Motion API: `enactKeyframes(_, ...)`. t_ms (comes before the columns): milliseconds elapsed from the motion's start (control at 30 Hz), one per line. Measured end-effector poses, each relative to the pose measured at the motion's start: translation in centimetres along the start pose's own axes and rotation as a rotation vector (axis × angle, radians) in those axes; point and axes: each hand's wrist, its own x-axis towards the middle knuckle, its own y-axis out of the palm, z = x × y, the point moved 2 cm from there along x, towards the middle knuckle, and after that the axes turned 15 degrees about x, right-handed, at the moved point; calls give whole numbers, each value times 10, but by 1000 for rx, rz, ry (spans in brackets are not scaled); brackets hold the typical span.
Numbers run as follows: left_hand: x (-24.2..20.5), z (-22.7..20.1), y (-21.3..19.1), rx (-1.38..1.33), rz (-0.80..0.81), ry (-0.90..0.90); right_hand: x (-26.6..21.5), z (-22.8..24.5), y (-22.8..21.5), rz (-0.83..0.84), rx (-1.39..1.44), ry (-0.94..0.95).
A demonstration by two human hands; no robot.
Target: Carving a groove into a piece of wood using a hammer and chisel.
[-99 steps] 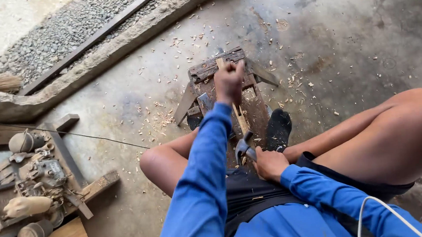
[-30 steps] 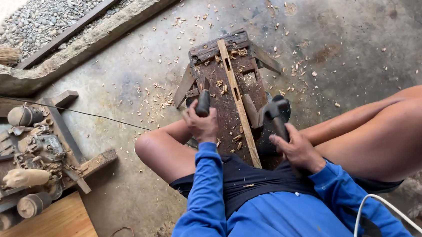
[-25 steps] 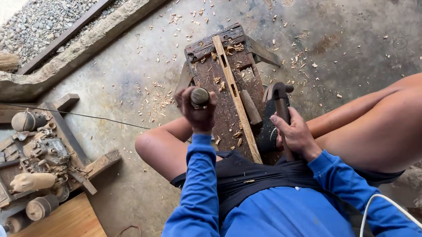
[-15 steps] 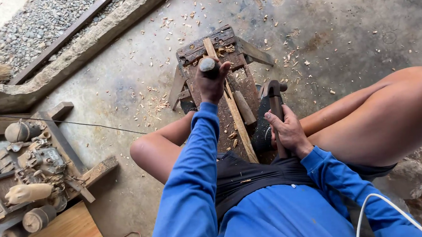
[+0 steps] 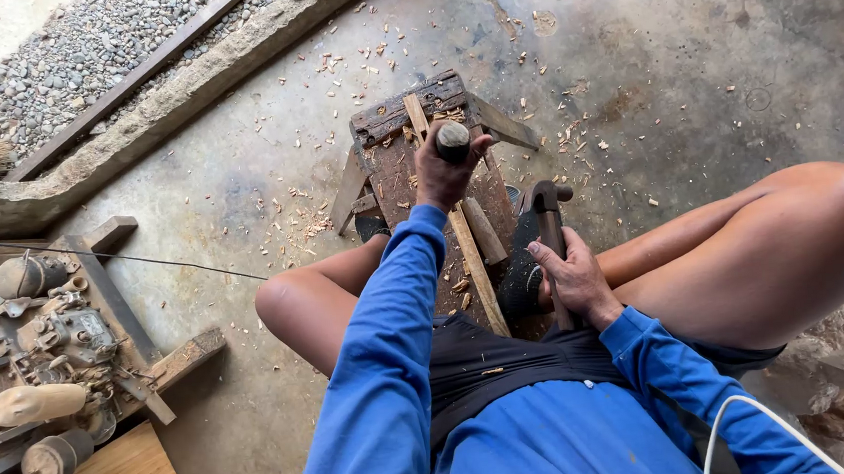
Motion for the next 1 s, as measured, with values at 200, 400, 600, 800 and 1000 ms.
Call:
enactKeyframes(200, -10, -17, -3, 72, 98, 80, -1, 6, 6, -13, -60, -3)
enactKeyframes(400, -17, -15, -3, 27, 153, 91, -8, 40, 23, 0, -92, -31)
enactKeyframes(600, -17, -13, -2, 12, 143, 99, -17, 119, 70, 82, -145, -434)
enactKeyframes(800, -20, 2, -5, 4, 119, 195, 18, 128, 89, 52, -428, -317)
enactKeyframes(1000, -23, -8, -14, -62, 80, 208, -24, 183, 120, 117, -658, -324)
